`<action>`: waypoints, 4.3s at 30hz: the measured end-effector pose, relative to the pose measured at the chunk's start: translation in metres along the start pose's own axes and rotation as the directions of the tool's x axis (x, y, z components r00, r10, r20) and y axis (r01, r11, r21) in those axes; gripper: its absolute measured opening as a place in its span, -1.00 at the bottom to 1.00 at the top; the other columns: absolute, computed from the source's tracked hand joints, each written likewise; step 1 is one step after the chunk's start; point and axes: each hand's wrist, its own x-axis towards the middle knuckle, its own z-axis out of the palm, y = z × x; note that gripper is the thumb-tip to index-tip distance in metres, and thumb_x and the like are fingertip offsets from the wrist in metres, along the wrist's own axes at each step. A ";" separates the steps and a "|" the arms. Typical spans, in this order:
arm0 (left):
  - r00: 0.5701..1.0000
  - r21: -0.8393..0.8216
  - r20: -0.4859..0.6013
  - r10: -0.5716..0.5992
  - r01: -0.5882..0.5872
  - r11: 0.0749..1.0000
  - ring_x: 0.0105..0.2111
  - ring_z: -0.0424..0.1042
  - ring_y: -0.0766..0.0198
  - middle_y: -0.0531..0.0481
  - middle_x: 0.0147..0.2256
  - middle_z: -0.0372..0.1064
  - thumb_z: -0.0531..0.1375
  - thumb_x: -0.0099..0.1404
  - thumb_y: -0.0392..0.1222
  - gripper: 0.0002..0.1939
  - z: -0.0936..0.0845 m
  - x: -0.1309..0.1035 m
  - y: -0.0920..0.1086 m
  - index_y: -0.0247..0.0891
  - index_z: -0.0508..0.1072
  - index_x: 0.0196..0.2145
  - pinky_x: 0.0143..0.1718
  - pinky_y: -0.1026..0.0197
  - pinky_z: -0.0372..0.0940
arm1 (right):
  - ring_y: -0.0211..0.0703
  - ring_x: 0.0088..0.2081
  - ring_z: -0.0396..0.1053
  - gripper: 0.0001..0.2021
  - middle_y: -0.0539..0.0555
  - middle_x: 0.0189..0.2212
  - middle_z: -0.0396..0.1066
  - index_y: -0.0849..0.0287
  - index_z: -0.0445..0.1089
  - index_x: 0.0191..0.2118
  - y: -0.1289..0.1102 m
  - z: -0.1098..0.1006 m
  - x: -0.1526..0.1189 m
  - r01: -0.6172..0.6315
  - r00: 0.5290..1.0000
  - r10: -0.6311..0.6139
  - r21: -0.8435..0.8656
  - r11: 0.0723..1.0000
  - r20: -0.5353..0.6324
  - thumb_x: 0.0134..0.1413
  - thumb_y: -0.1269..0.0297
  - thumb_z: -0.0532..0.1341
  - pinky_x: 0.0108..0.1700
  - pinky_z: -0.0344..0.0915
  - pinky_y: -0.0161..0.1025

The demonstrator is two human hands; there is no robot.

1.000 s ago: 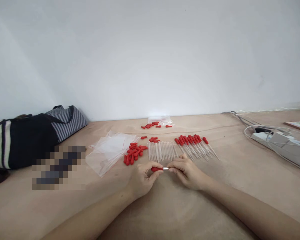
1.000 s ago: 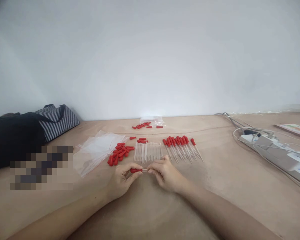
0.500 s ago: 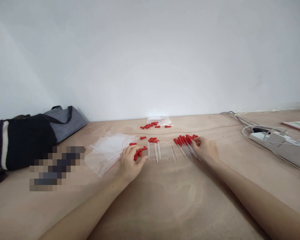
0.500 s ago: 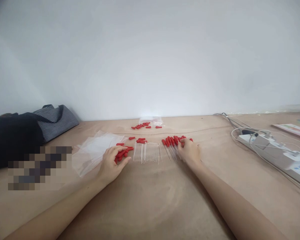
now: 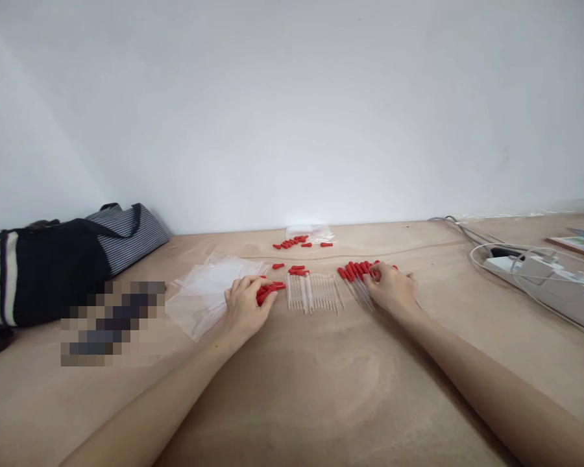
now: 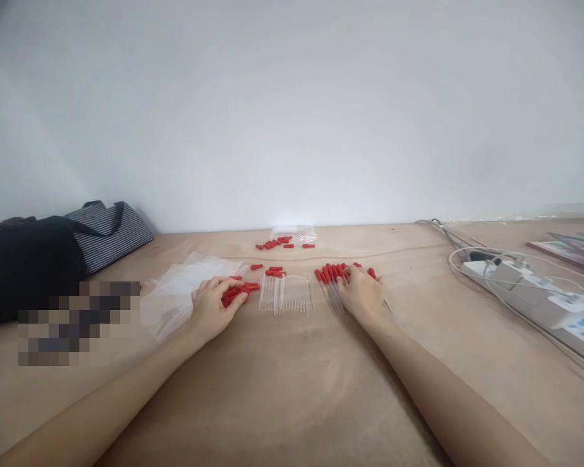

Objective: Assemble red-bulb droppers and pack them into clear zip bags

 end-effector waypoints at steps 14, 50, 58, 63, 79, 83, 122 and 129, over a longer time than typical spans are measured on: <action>0.948 0.185 0.290 -0.135 0.083 0.979 -0.16 0.30 -0.04 -0.11 -0.30 0.44 0.18 0.10 -0.14 -0.88 0.039 0.104 -0.003 -0.20 0.49 -0.43 -0.12 -0.05 0.02 | -0.02 -0.32 0.36 -0.71 0.19 -0.41 0.44 0.23 0.42 -0.46 -0.058 0.003 0.004 0.146 0.946 -0.100 -0.130 0.981 0.309 -0.05 0.13 0.07 -0.16 -0.03 -0.06; 0.933 -0.566 0.239 0.268 -0.090 0.820 -0.51 0.28 0.34 0.07 -0.48 0.34 0.08 0.18 -0.24 -0.90 0.008 -0.039 0.036 -0.25 0.37 -0.35 -0.49 0.32 0.17 | -0.28 -0.39 0.29 -0.82 0.01 -0.42 0.41 0.18 0.30 -0.33 -0.041 0.003 -0.079 0.597 0.722 -0.692 0.503 0.626 0.004 0.13 0.42 -0.03 -0.26 -0.04 -0.24; 0.947 -0.601 0.239 0.216 -0.031 0.799 -0.53 0.30 0.36 0.08 -0.50 0.36 0.07 0.18 -0.22 -0.88 0.005 -0.040 0.040 -0.25 0.38 -0.37 -0.51 0.34 0.19 | -0.27 -0.41 0.28 -0.81 0.01 -0.44 0.40 0.18 0.31 -0.32 -0.039 0.003 -0.080 0.577 0.727 -0.686 0.517 0.632 0.026 0.13 0.41 -0.03 -0.26 -0.05 -0.23; 0.953 -0.597 0.206 0.224 -0.059 0.800 -0.45 0.36 0.32 0.07 -0.44 0.40 0.07 0.19 -0.22 -0.88 0.006 -0.043 0.041 -0.24 0.39 -0.36 -0.43 0.30 0.23 | -0.29 -0.45 0.24 -0.81 0.02 -0.47 0.38 0.19 0.32 -0.33 -0.039 0.002 -0.081 0.605 0.718 -0.696 0.510 0.611 -0.018 0.12 0.42 -0.03 -0.30 -0.07 -0.25; 0.928 -0.492 0.131 0.349 -0.245 0.836 -0.41 0.35 0.26 0.05 -0.45 0.41 0.07 0.19 -0.26 -0.92 0.001 -0.047 0.044 -0.22 0.36 -0.41 -0.23 0.15 0.11 | -0.28 -0.48 0.16 -0.74 0.03 -0.50 0.38 0.17 0.39 -0.31 -0.036 -0.003 -0.078 0.757 0.609 -0.790 0.357 0.548 -0.078 0.09 0.43 -0.04 -0.29 -0.10 -0.21; 0.928 -0.472 0.113 0.354 -0.263 0.841 -0.42 0.35 0.26 0.05 -0.45 0.42 0.06 0.20 -0.24 -0.91 0.002 -0.048 0.044 -0.22 0.34 -0.43 -0.23 0.13 0.06 | -0.27 -0.48 0.17 -0.74 0.04 -0.49 0.38 0.16 0.40 -0.31 -0.038 -0.003 -0.078 0.746 0.621 -0.779 0.369 0.555 -0.083 0.09 0.43 -0.04 -0.28 -0.09 -0.20; 0.982 -0.130 0.098 0.159 -0.146 0.981 -0.15 0.26 0.10 -0.01 -0.24 0.38 0.11 0.15 -0.24 -0.87 -0.007 0.001 0.015 -0.13 0.44 -0.35 -0.11 0.00 -0.03 | -0.03 -0.36 0.36 -0.77 0.19 -0.45 0.43 0.28 0.30 -0.23 -0.045 0.010 -0.020 0.212 0.968 -0.187 -0.154 0.965 0.166 0.00 0.36 -0.01 -0.21 -0.12 -0.11; 0.939 -0.046 0.342 0.028 -0.013 0.999 -0.14 0.30 0.05 -0.01 -0.30 0.44 0.12 0.17 -0.19 -0.87 0.016 0.080 0.017 -0.16 0.47 -0.37 -0.09 -0.04 0.01 | -0.01 -0.26 0.34 -0.74 0.21 -0.34 0.43 0.22 0.38 -0.37 -0.061 0.009 -0.009 0.187 0.959 -0.156 -0.113 0.976 0.236 0.04 0.26 -0.02 -0.19 -0.10 -0.07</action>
